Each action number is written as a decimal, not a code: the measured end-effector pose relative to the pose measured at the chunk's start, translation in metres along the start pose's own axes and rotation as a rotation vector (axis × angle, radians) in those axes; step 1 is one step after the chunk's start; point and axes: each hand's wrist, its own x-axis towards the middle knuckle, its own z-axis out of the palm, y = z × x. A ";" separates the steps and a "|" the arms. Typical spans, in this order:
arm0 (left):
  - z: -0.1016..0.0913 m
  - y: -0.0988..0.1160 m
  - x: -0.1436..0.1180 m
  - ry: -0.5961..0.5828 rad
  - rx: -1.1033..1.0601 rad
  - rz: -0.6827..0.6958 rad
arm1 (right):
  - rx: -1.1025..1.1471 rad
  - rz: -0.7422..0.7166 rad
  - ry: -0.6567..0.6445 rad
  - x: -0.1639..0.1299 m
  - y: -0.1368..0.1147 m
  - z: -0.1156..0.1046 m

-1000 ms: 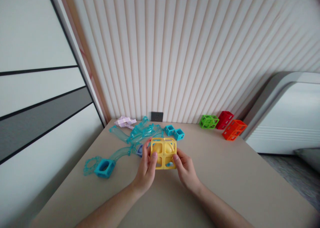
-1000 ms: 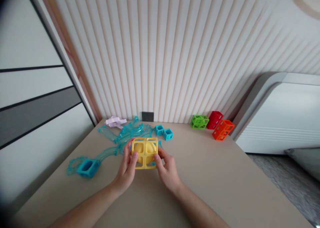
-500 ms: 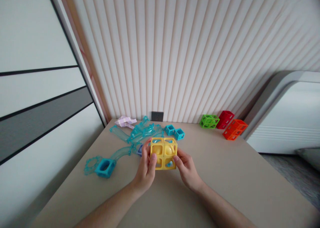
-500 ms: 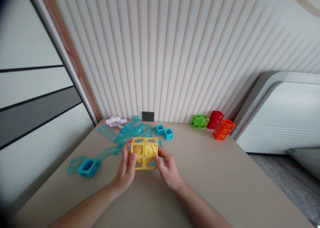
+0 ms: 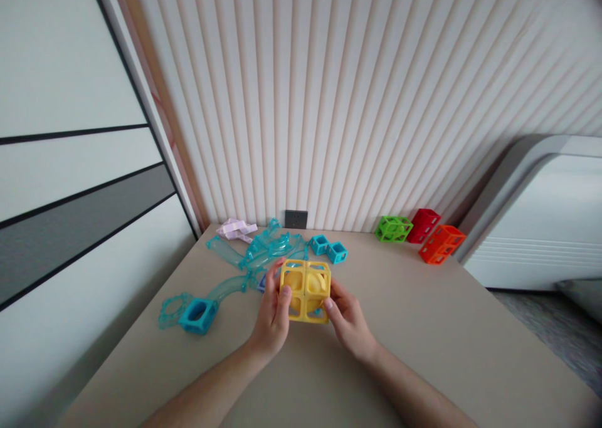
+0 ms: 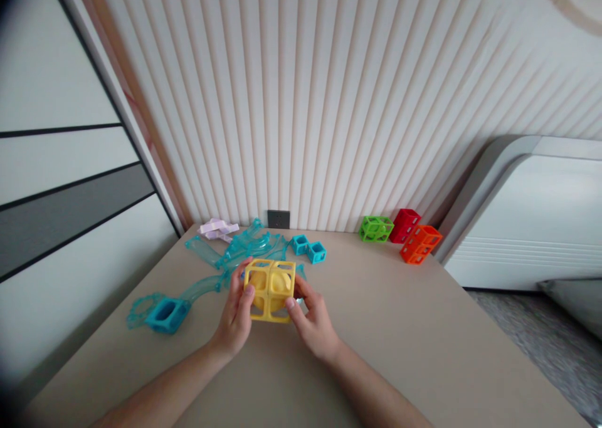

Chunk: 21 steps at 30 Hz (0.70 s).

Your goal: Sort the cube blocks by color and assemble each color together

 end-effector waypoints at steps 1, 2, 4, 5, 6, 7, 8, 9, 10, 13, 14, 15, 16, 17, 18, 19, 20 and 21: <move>0.000 0.000 0.000 -0.001 0.008 0.004 | -0.007 -0.003 -0.002 0.000 -0.001 0.000; 0.000 0.001 0.001 -0.006 0.014 0.007 | -0.015 -0.005 -0.001 0.000 -0.002 0.000; -0.001 0.002 0.001 -0.019 0.024 0.011 | -0.030 -0.009 0.001 0.000 -0.005 0.001; -0.001 0.002 0.002 -0.025 0.027 0.011 | -0.039 -0.012 0.002 0.000 -0.006 0.001; -0.002 0.003 0.002 -0.027 0.028 0.012 | -0.050 -0.017 0.000 0.000 -0.007 0.001; -0.002 0.003 0.003 -0.028 0.029 0.014 | -0.063 -0.023 -0.002 0.000 -0.008 0.001; -0.003 0.002 0.003 -0.028 0.030 0.016 | -0.076 -0.031 -0.003 0.000 -0.009 0.001; -0.003 0.002 0.003 -0.029 0.031 0.019 | -0.089 -0.037 -0.003 -0.001 -0.010 0.001; -0.003 0.001 0.003 -0.030 0.032 0.021 | -0.100 -0.043 -0.002 -0.001 -0.010 0.001; -0.003 0.000 0.003 -0.026 0.029 0.019 | -0.119 -0.045 0.003 -0.001 -0.008 0.000; -0.002 0.000 0.003 -0.026 0.024 0.011 | -0.122 -0.038 0.003 -0.001 -0.007 0.000; -0.002 0.001 0.002 -0.027 0.015 0.001 | -0.126 -0.032 0.008 -0.001 -0.006 0.000; -0.001 0.002 0.002 -0.036 0.002 -0.010 | -0.132 -0.027 0.020 0.000 -0.004 0.000; -0.001 0.003 0.002 -0.054 -0.020 -0.020 | -0.139 -0.026 0.039 0.001 -0.002 0.000; 0.000 0.004 0.001 -0.079 -0.050 -0.028 | -0.148 -0.028 0.067 0.002 0.000 0.000; 0.002 0.006 0.000 -0.107 -0.090 -0.034 | -0.158 -0.036 0.103 0.003 0.001 0.000; 0.003 0.007 0.000 -0.133 -0.134 -0.042 | -0.174 -0.047 0.141 0.005 0.003 -0.001; 0.004 0.007 -0.001 -0.152 -0.177 -0.050 | -0.196 -0.061 0.186 0.006 0.004 -0.001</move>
